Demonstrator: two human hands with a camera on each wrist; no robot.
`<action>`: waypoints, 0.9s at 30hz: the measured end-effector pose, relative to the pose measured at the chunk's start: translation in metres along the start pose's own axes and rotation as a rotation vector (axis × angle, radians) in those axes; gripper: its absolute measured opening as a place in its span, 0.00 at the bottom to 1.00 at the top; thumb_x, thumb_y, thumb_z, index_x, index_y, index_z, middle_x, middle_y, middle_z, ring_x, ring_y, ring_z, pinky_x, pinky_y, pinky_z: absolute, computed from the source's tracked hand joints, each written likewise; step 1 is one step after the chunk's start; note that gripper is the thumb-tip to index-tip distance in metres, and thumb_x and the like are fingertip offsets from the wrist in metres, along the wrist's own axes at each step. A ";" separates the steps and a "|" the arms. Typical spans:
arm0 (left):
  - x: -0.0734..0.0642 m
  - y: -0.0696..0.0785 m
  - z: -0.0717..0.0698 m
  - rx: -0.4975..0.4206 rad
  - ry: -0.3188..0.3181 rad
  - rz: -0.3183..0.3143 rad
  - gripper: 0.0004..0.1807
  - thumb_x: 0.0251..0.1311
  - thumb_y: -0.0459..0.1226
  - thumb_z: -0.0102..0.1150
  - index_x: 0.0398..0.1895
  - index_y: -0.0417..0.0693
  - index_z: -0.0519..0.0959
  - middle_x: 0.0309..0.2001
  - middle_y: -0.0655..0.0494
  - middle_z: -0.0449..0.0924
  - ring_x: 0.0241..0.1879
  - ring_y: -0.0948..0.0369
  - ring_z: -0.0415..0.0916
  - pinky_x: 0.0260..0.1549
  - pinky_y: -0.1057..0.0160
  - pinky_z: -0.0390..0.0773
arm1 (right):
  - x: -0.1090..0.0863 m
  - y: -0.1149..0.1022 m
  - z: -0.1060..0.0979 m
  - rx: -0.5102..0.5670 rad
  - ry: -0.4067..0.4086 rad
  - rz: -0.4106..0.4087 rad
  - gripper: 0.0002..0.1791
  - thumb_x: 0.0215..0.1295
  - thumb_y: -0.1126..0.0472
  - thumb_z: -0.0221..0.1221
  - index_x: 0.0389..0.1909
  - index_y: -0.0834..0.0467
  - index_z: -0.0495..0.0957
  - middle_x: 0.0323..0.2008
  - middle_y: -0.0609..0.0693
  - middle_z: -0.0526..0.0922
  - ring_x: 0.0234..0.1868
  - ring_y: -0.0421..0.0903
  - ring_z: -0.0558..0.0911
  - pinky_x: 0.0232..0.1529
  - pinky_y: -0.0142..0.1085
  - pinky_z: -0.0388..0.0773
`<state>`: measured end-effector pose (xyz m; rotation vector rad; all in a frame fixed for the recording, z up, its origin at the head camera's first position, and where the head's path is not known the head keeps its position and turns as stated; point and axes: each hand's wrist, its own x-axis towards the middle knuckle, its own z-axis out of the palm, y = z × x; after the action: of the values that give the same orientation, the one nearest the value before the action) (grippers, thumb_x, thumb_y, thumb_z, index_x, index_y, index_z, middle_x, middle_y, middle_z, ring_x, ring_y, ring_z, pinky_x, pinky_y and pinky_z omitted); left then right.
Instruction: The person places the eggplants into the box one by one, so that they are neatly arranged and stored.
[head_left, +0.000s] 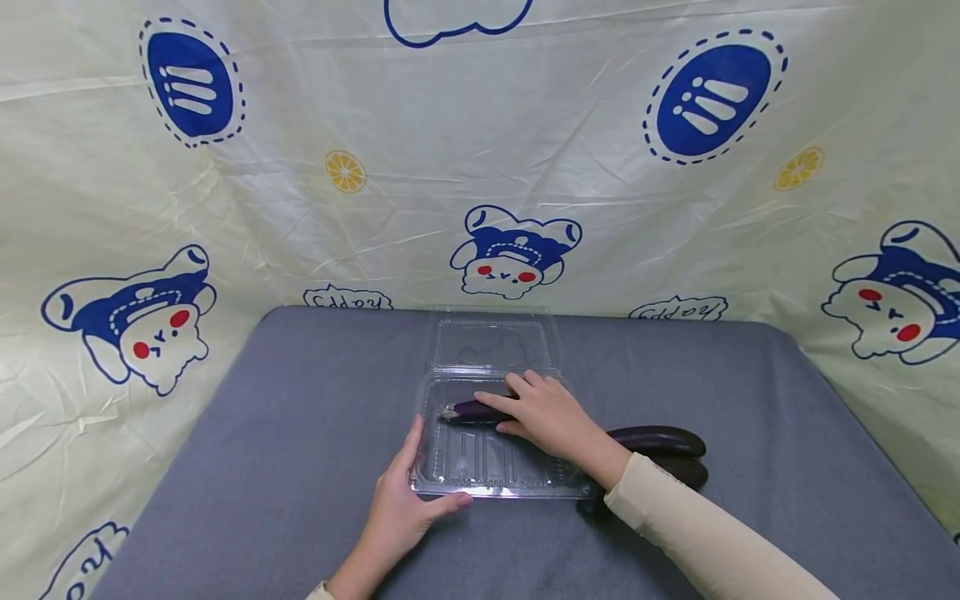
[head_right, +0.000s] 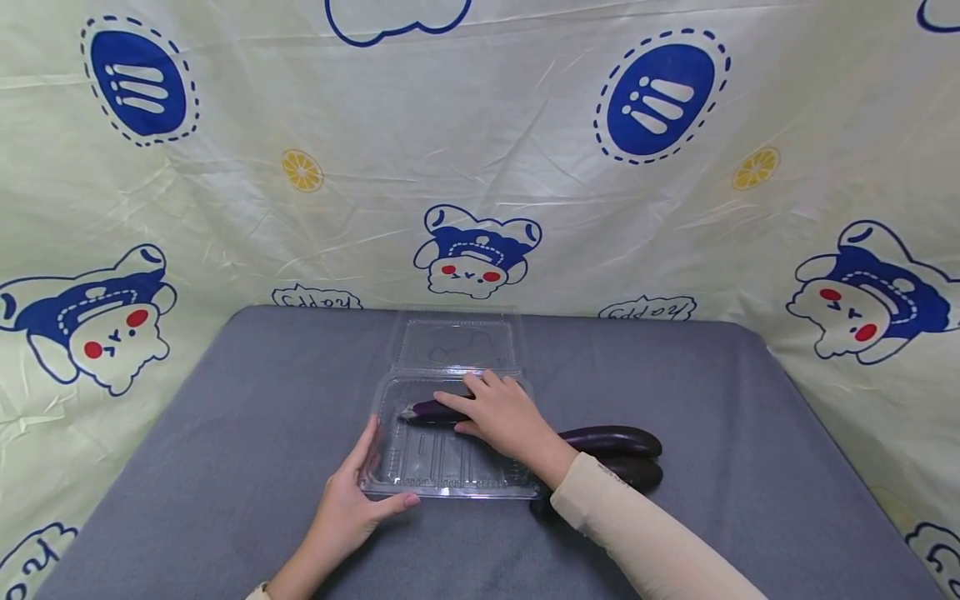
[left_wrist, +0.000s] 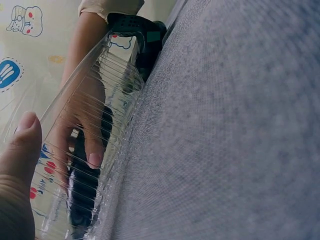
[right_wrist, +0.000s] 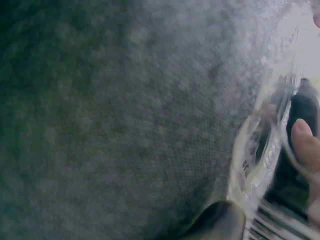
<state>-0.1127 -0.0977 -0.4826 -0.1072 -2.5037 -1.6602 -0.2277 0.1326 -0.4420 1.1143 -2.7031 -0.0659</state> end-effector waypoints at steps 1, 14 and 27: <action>0.000 0.000 0.000 0.003 0.001 0.003 0.67 0.33 0.49 0.84 0.79 0.52 0.52 0.78 0.51 0.55 0.73 0.50 0.61 0.69 0.52 0.65 | 0.000 0.000 0.000 -0.007 -0.001 0.000 0.30 0.65 0.41 0.61 0.68 0.33 0.70 0.43 0.47 0.76 0.40 0.45 0.73 0.37 0.38 0.76; 0.000 -0.001 0.000 0.005 0.001 0.012 0.66 0.35 0.50 0.83 0.79 0.50 0.52 0.77 0.48 0.56 0.72 0.49 0.62 0.68 0.51 0.67 | 0.000 0.002 0.003 -0.045 0.016 -0.035 0.33 0.63 0.40 0.63 0.70 0.35 0.69 0.47 0.50 0.77 0.41 0.48 0.74 0.36 0.41 0.79; -0.001 -0.001 0.001 0.004 -0.008 0.012 0.66 0.36 0.50 0.82 0.79 0.49 0.51 0.77 0.46 0.55 0.73 0.50 0.60 0.69 0.51 0.65 | -0.011 0.010 -0.014 0.107 0.030 0.044 0.36 0.65 0.37 0.60 0.73 0.38 0.64 0.45 0.46 0.78 0.40 0.44 0.71 0.37 0.36 0.72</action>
<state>-0.1121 -0.0973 -0.4837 -0.1286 -2.5064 -1.6533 -0.2241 0.1475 -0.4292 1.0740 -2.7310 0.1028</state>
